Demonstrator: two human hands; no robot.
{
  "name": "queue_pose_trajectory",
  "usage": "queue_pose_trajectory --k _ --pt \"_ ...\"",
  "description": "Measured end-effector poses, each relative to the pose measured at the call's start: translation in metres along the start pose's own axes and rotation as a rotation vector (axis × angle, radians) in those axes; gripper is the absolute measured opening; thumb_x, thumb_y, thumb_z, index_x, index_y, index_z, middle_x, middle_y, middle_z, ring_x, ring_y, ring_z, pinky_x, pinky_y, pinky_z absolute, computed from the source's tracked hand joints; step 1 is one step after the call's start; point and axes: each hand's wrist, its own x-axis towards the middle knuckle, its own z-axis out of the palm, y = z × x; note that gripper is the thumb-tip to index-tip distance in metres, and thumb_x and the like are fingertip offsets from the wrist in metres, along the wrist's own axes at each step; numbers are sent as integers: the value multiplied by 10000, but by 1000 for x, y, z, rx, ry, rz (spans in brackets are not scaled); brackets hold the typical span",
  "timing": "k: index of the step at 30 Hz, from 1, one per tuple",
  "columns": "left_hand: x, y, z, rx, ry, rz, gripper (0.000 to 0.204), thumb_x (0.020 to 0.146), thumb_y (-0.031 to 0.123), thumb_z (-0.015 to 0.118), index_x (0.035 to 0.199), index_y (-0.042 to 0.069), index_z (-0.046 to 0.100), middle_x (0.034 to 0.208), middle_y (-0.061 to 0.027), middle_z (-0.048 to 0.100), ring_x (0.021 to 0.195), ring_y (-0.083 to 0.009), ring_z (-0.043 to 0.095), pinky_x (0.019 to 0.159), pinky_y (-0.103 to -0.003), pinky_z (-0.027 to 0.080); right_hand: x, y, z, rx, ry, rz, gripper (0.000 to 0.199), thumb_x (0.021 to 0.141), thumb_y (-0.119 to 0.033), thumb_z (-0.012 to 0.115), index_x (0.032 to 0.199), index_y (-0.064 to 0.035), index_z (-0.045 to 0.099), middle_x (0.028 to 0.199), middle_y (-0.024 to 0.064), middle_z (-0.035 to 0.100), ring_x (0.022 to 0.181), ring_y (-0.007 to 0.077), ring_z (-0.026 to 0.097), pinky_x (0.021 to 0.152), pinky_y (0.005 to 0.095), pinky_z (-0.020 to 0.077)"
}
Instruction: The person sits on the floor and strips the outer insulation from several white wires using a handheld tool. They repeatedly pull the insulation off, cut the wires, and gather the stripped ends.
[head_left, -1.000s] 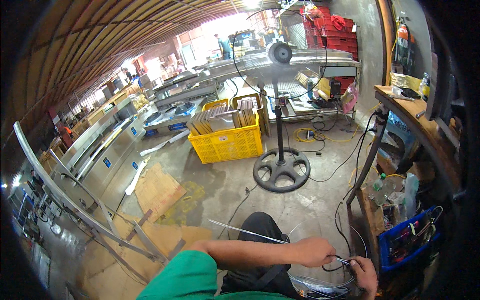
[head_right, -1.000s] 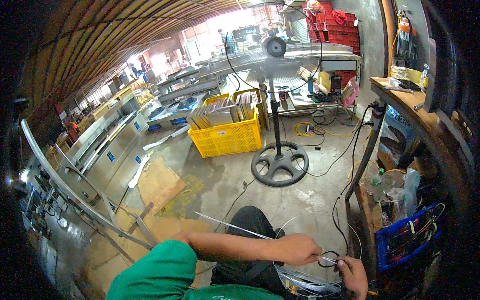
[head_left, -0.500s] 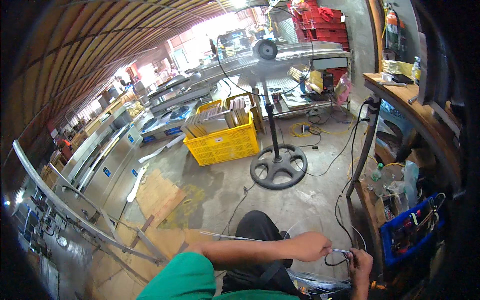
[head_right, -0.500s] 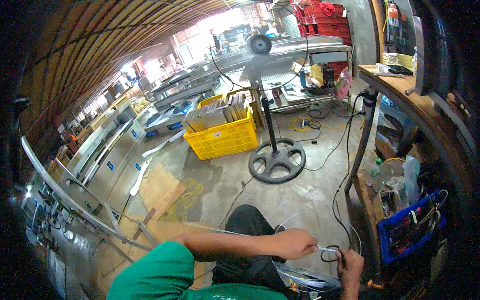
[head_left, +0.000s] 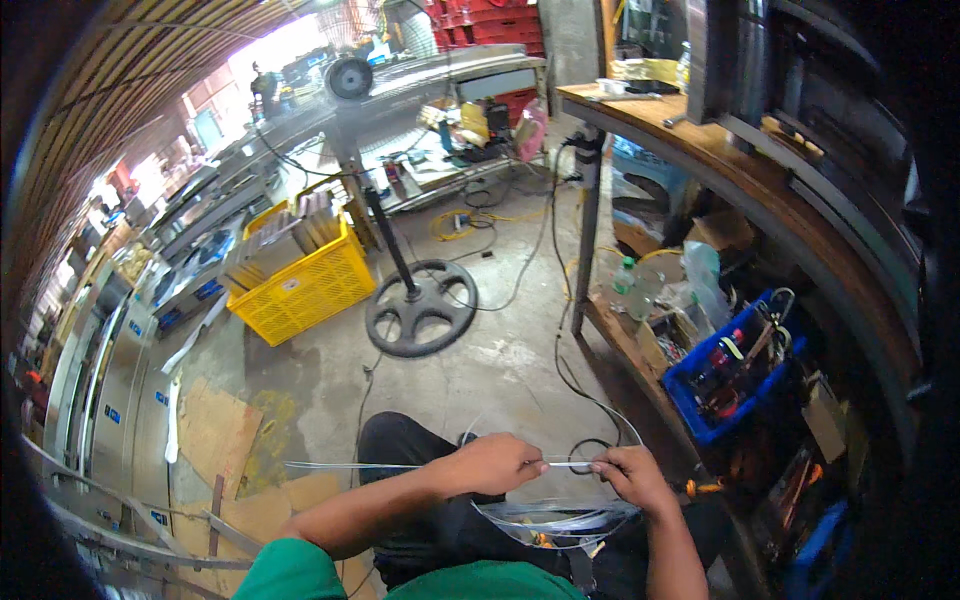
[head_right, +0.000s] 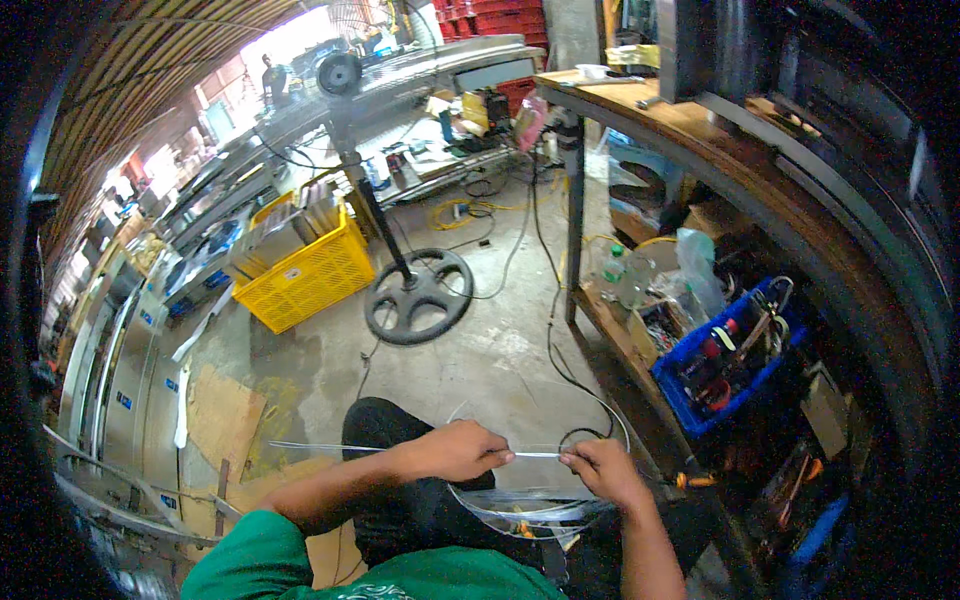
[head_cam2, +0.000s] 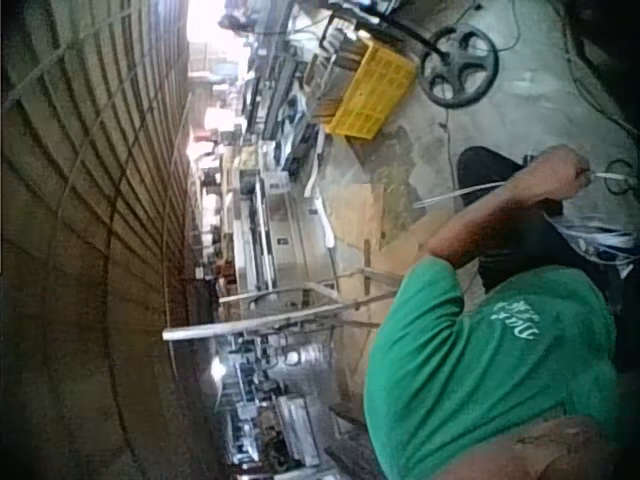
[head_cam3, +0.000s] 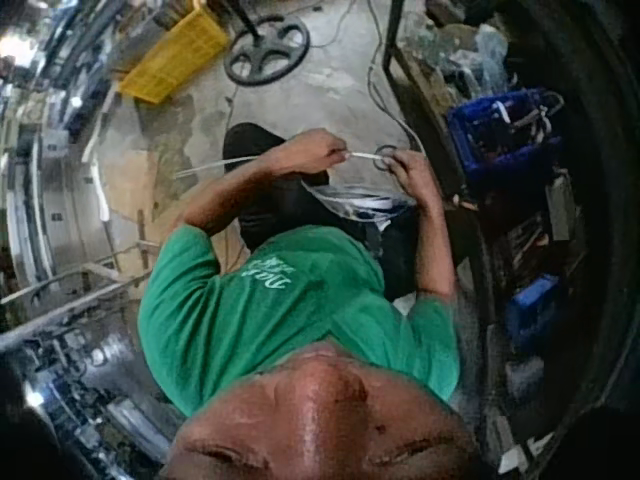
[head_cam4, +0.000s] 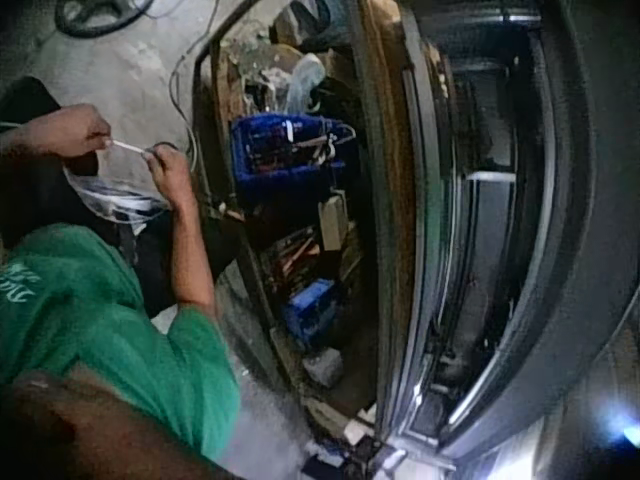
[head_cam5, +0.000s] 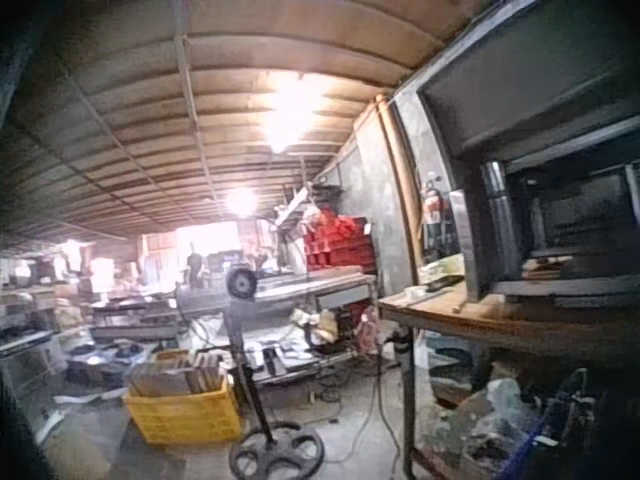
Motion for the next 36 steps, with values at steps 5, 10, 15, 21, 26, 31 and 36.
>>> queue_pose_trajectory --k 5,10,15,21,26,31,36 --pt "2 2 0 23 -43 3 367 975 355 491 944 39 674 716 -212 625 670 -412 608 654 -509 464 -1 -6 -10 98 -121 31 279 923 -276 612 827 -16 647 629 106 599 584 234 583 557 366 440" --pt "3 7 0 53 -3 -21 351 971 347 495 913 35 647 714 -199 622 694 -418 606 662 -518 462 -4 -9 -14 150 -92 55 264 921 -254 609 841 -7 654 658 108 613 617 232 594 579 362 450" --pt "18 16 9 135 77 -52 303 965 326 494 916 55 622 745 -193 627 740 -425 609 673 -531 459 -2 -6 -12 -25 94 -8 219 904 -230 624 858 -20 668 758 149 645 695 322 624 628 397 475" --pt "47 31 18 176 68 -31 293 954 323 499 936 63 633 757 -200 638 745 -429 614 672 -535 463 -1 -9 -9 -155 105 -52 219 896 -248 637 852 -36 668 774 147 647 708 341 617 636 413 479" --pt "54 32 19 144 65 -15 351 949 363 509 888 49 655 742 -200 643 725 -432 616 665 -532 471 -5 5 -7 -136 156 -81 146 855 -202 687 891 -62 701 749 143 653 672 329 628 592 394 479" --pt "68 24 26 -1 35 -41 399 956 378 514 868 30 686 791 -200 663 773 -387 637 714 -477 488 -6 5 -10 -92 146 -61 155 864 -203 674 858 -47 681 729 152 636 661 336 612 586 394 464" --pt "79 8 26 -271 -116 -64 412 934 401 537 882 34 716 804 -192 673 763 -344 636 726 -434 482 -5 -6 -17 -48 97 -67 156 853 -191 685 829 -39 667 699 166 609 635 348 591 569 401 450"
